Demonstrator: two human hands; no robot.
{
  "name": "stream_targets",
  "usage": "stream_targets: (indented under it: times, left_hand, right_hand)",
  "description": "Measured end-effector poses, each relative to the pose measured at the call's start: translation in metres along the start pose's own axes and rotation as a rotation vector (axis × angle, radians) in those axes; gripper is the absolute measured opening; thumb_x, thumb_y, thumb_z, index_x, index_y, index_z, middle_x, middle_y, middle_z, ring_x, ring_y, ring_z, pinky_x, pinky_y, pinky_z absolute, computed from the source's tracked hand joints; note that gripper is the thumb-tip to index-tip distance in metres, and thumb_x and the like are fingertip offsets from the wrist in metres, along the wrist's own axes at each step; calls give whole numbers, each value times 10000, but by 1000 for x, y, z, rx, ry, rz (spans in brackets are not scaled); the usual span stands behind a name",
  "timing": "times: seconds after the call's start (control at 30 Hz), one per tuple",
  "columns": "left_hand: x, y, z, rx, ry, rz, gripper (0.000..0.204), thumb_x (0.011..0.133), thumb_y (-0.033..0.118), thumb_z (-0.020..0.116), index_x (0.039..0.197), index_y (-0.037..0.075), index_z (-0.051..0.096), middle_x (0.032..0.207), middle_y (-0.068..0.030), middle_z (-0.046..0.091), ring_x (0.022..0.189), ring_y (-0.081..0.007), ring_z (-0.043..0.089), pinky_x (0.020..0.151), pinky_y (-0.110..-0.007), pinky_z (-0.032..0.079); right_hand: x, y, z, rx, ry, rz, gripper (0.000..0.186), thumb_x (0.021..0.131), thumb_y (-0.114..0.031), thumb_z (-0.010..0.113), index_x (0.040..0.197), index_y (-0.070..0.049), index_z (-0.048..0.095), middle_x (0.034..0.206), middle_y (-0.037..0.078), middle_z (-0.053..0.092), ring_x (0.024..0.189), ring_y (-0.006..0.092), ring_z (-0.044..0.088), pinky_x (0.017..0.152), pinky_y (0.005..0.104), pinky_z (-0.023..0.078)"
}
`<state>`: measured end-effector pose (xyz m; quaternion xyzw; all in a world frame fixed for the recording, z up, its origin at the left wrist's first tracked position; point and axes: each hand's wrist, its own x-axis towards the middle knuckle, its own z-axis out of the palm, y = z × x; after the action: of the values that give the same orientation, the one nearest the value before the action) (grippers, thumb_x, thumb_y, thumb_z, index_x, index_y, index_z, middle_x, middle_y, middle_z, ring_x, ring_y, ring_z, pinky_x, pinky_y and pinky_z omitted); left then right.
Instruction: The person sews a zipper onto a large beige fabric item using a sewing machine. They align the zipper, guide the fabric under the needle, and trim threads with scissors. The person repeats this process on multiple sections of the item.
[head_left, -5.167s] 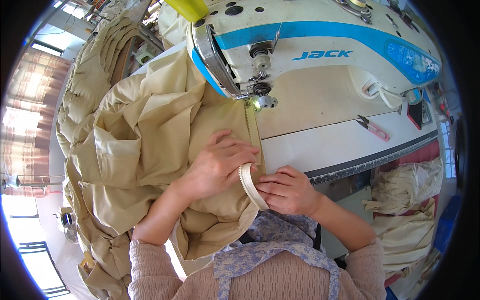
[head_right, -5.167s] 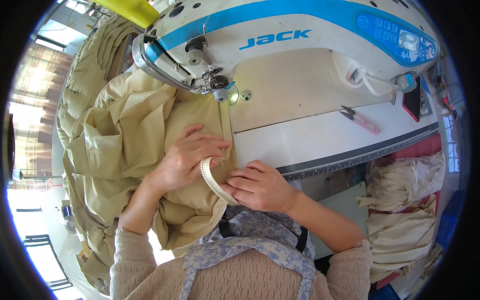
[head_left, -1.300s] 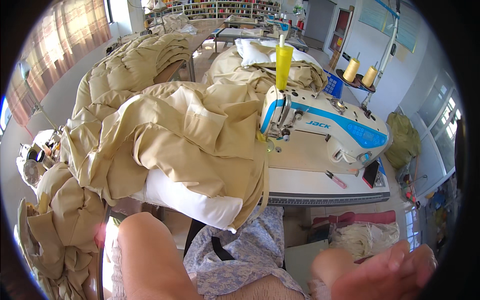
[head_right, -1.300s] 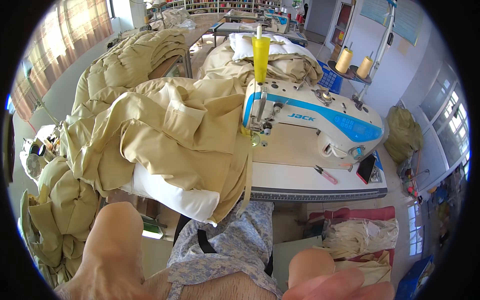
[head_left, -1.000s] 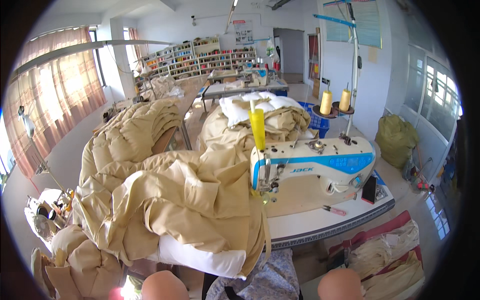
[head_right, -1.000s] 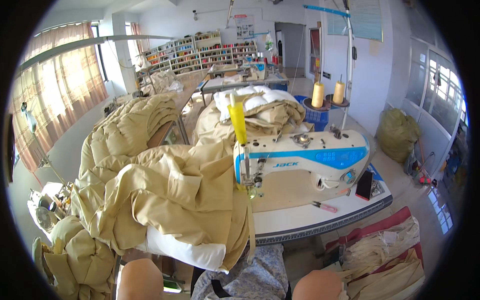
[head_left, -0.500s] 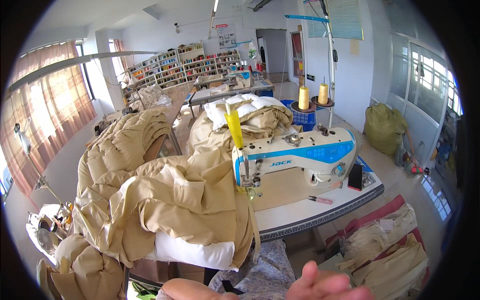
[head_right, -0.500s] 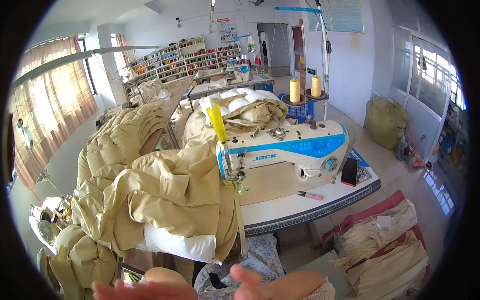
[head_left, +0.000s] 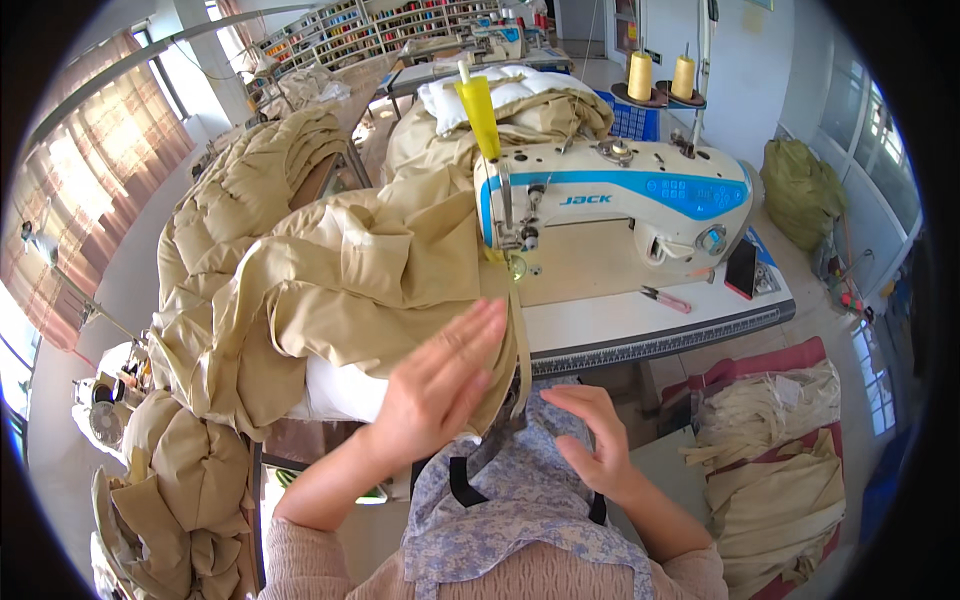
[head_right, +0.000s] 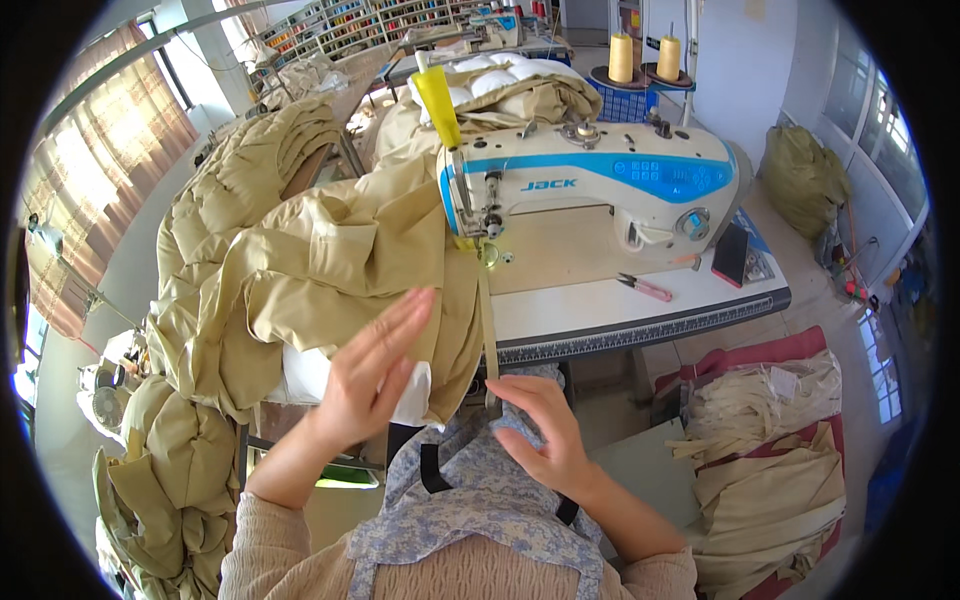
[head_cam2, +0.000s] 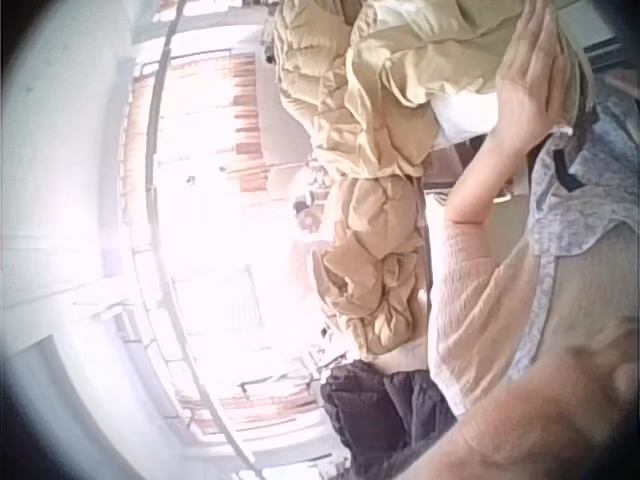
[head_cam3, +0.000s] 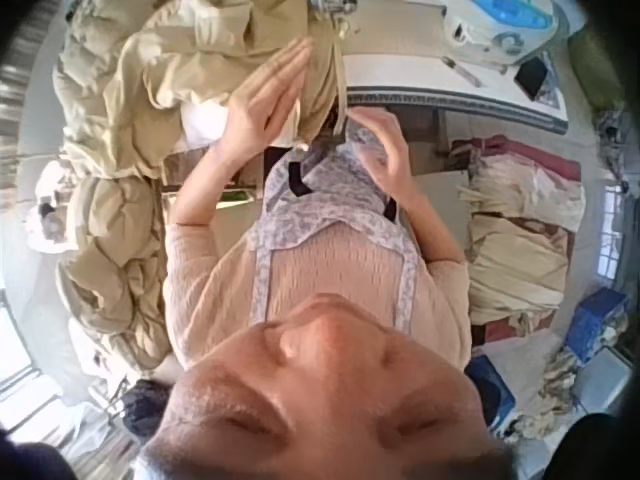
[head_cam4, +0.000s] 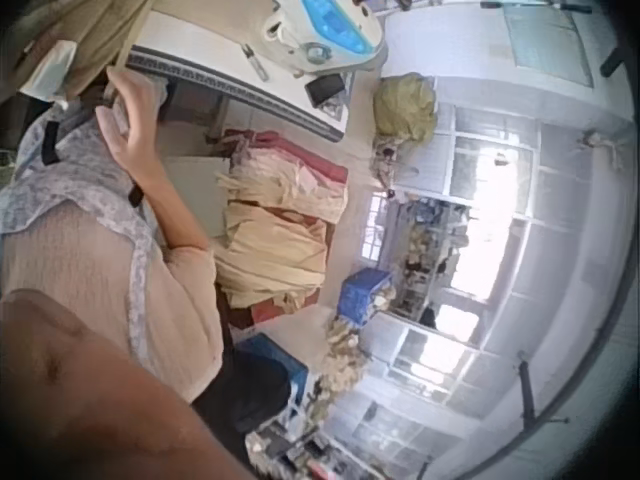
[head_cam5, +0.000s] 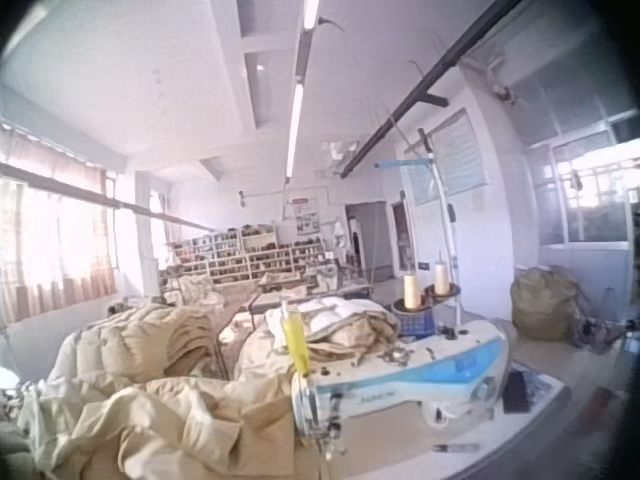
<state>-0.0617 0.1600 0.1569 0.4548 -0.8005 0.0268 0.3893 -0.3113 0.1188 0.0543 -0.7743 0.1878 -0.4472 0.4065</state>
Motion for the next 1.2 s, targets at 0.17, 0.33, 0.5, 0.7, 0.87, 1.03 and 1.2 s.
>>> stream_targets:
  times: [0.17,0.33,0.5,0.7,0.87,1.03,1.2]
  left_hand:
    - [37,-68,19,250,-402,-261,296,976,137,619,1222,-22,657,1230,-181,692,1114,-355,687,896,-398,579]
    - [37,-129,91,470,-689,-154,497,1003,312,584,1371,-19,543,1391,-188,601,1287,-357,580,974,-437,543]
    - [-60,-139,97,820,-677,-280,641,990,369,583,1452,-54,448,1523,-232,470,1397,-377,459,1114,-529,417]
    - [-82,-154,96,556,-469,-393,632,976,329,609,1470,-32,453,1570,-229,419,1414,-367,439,1164,-527,353]
    - [-65,-127,79,510,-427,-352,516,958,192,629,1431,17,519,1516,-179,488,1388,-331,482,1201,-484,330]
    - [-12,-95,100,491,-379,-65,536,872,109,683,1381,2,550,1441,-166,547,1343,-297,535,1141,-443,429]
    - [-16,-112,133,350,-310,-151,603,789,108,740,1367,34,583,1375,-136,614,1228,-286,625,985,-381,555]
  right_hand:
    - [17,34,69,-568,-246,-229,569,848,-399,778,1232,-3,642,1283,126,620,1211,313,563,1079,467,420]
    - [22,80,139,-442,-574,-374,281,916,-272,715,1065,-38,670,1075,79,674,1026,255,648,878,390,525]
    - [12,65,64,-25,-531,-62,140,937,-210,692,976,-75,686,892,78,669,845,287,664,713,395,527]
    - [-8,86,72,7,-442,37,153,961,-210,691,963,-59,711,911,92,705,853,269,689,724,366,538]
    - [-18,116,30,2,-37,599,232,1016,-228,649,1003,-8,723,930,112,733,880,200,715,759,323,548]
    - [-22,154,45,80,-25,597,294,1056,-242,602,1088,36,693,877,100,743,858,176,721,755,312,557]
    - [10,84,23,677,-207,815,277,1065,-216,582,1138,30,684,851,85,734,856,154,717,772,306,558]
